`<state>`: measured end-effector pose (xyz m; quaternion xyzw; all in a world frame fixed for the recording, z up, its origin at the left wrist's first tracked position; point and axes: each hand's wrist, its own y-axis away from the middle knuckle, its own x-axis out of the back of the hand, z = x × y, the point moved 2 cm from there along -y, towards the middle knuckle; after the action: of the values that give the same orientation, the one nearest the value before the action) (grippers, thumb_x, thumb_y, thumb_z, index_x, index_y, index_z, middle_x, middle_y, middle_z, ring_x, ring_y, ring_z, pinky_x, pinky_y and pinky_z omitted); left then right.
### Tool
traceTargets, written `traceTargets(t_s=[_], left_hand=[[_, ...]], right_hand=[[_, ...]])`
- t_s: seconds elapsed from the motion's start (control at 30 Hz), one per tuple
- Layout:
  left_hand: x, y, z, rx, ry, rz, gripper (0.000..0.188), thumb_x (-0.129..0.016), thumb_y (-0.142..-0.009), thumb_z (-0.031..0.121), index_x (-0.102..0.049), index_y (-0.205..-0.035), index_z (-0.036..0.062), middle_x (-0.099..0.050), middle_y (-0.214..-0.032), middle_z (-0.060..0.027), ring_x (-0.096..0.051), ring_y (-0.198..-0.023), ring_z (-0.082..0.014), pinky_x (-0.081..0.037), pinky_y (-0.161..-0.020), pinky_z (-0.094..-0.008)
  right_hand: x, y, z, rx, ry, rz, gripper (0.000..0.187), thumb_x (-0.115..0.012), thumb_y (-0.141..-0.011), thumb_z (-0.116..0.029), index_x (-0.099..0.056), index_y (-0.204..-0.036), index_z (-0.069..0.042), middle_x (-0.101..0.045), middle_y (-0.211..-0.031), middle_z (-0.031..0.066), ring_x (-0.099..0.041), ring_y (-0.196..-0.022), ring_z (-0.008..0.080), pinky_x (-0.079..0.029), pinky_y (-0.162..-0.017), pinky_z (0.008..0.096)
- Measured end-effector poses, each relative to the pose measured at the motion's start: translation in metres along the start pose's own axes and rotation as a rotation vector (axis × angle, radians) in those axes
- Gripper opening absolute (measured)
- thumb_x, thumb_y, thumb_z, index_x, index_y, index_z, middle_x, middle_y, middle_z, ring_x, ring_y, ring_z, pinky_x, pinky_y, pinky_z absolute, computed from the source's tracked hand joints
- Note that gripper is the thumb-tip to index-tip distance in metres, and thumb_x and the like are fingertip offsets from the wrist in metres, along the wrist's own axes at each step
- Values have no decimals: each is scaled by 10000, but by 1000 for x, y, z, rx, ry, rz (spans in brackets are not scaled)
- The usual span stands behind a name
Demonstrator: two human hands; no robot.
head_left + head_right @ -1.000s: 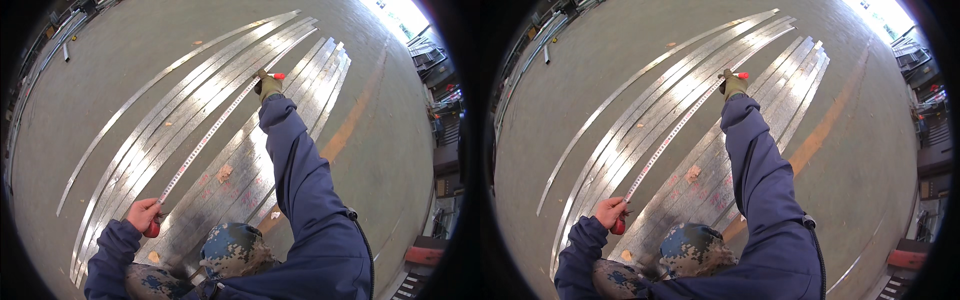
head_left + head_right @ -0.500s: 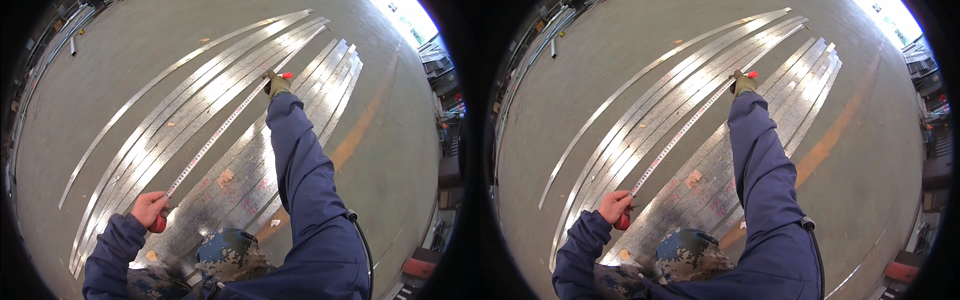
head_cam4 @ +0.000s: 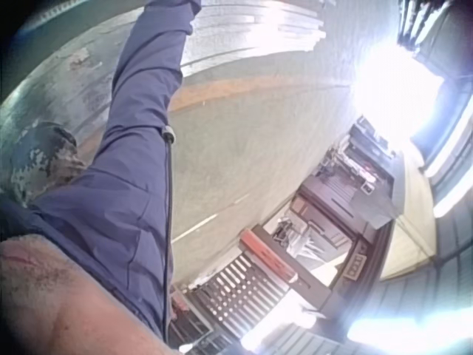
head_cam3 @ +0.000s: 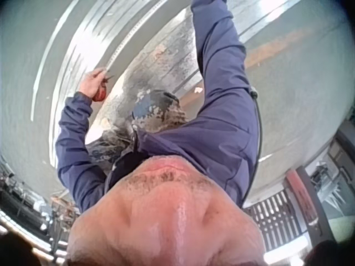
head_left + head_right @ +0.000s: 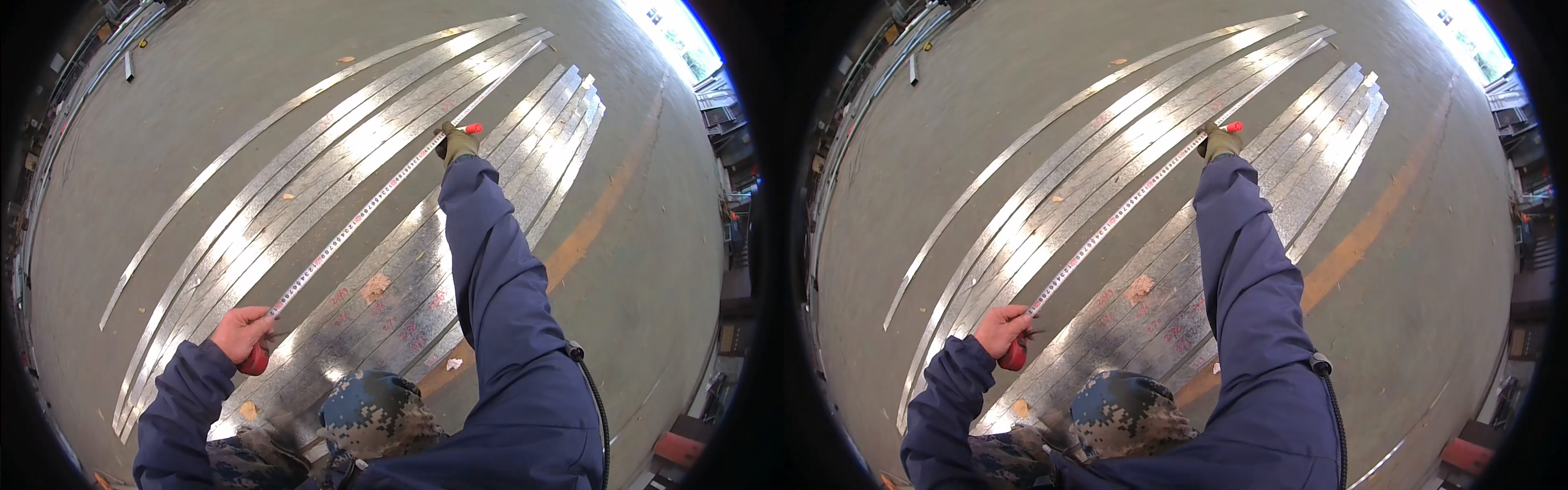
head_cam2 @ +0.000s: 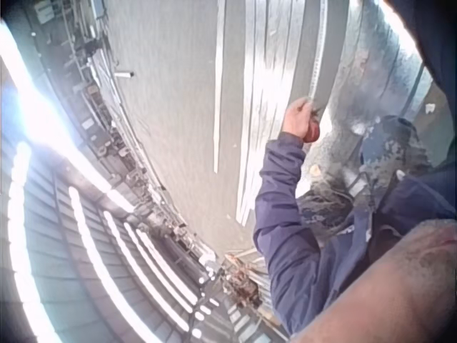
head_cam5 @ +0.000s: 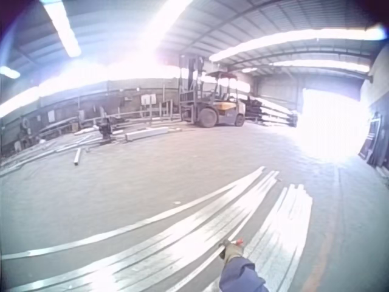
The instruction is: The person measures and marks multiple long metal strips laid on the floor using a tape measure and a red marker. They repeatedly position the tape measure along each strip and make marks at measured intervals.
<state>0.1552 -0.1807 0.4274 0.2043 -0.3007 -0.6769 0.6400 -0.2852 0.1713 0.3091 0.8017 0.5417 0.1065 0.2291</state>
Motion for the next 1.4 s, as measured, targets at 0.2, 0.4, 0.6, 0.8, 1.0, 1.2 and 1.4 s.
traceTargets(t_s=[0.2, 0.4, 0.6, 0.8, 1.0, 1.2, 1.4], left_hand=[[-11, -9, 24, -12, -37, 15, 217, -562, -1000, 128, -668, -1096, -35, -646, -816, -22, -629, -713, -100, -510, -649, -251], [-12, -5, 26, -5, -69, 29, 218, -561, -998, 130, -667, -1080, -43, -646, -804, -22, -621, -702, -99, -512, -653, -255], [-33, -39, 23, -144, -90, -86, 194, -573, -993, 153, -663, -987, -19, -640, -772, -18, -608, -678, -92, -499, -633, -254], [33, 32, -35, 67, -18, 73, 124, -576, -986, 112, -621, -1026, 3, -640, -801, -16, -587, -683, -85, -491, -644, -245], [93, 80, -102, 176, -54, 134, 166, -592, -980, 167, -652, -950, 14, -664, -780, -25, -595, -679, -83, -495, -630, -252], [143, 110, -178, 135, -177, 196, 206, -614, -956, 221, -679, -948, 25, -706, -800, -55, -626, -658, -107, -511, -616, -275], [173, 197, -279, 4, -308, 464, 243, -654, -933, 244, -711, -956, 9, -708, -812, -116, -655, -749, -206, -514, -714, -345]], right_hand=[[6, -30, -12, 79, -96, -4, 199, -679, -931, -140, -638, -999, 43, -738, -874, 168, -681, -615, 230, -540, -493, 323], [2, -22, 2, -4, -156, -3, 223, -680, -934, -144, -616, -1060, 29, -738, -882, 168, -684, -612, 237, -542, -497, 341], [82, -94, -21, 237, -44, 141, 214, -695, -930, -226, -643, -985, -26, -719, -761, 113, -575, -481, 183, -419, -401, 321], [31, -10, 28, -31, -86, -153, 384, -635, -958, -365, -687, -838, -5, -712, -719, 115, -683, -570, 239, -519, -484, 342], [74, 2, 46, 46, -10, -109, 265, -645, -952, -244, -588, -1151, -79, -739, -969, 156, -709, -715, 281, -532, -541, 358], [120, -23, 2, 181, 228, -275, 398, -629, -955, -411, -597, -1240, -135, -710, -1163, 117, -699, -962, 265, -522, -723, 329], [-2, 130, 4, 213, 340, -433, 469, -716, -923, -360, -602, -1296, -100, -704, -1152, 132, -689, -927, 212, -510, -719, 285]])
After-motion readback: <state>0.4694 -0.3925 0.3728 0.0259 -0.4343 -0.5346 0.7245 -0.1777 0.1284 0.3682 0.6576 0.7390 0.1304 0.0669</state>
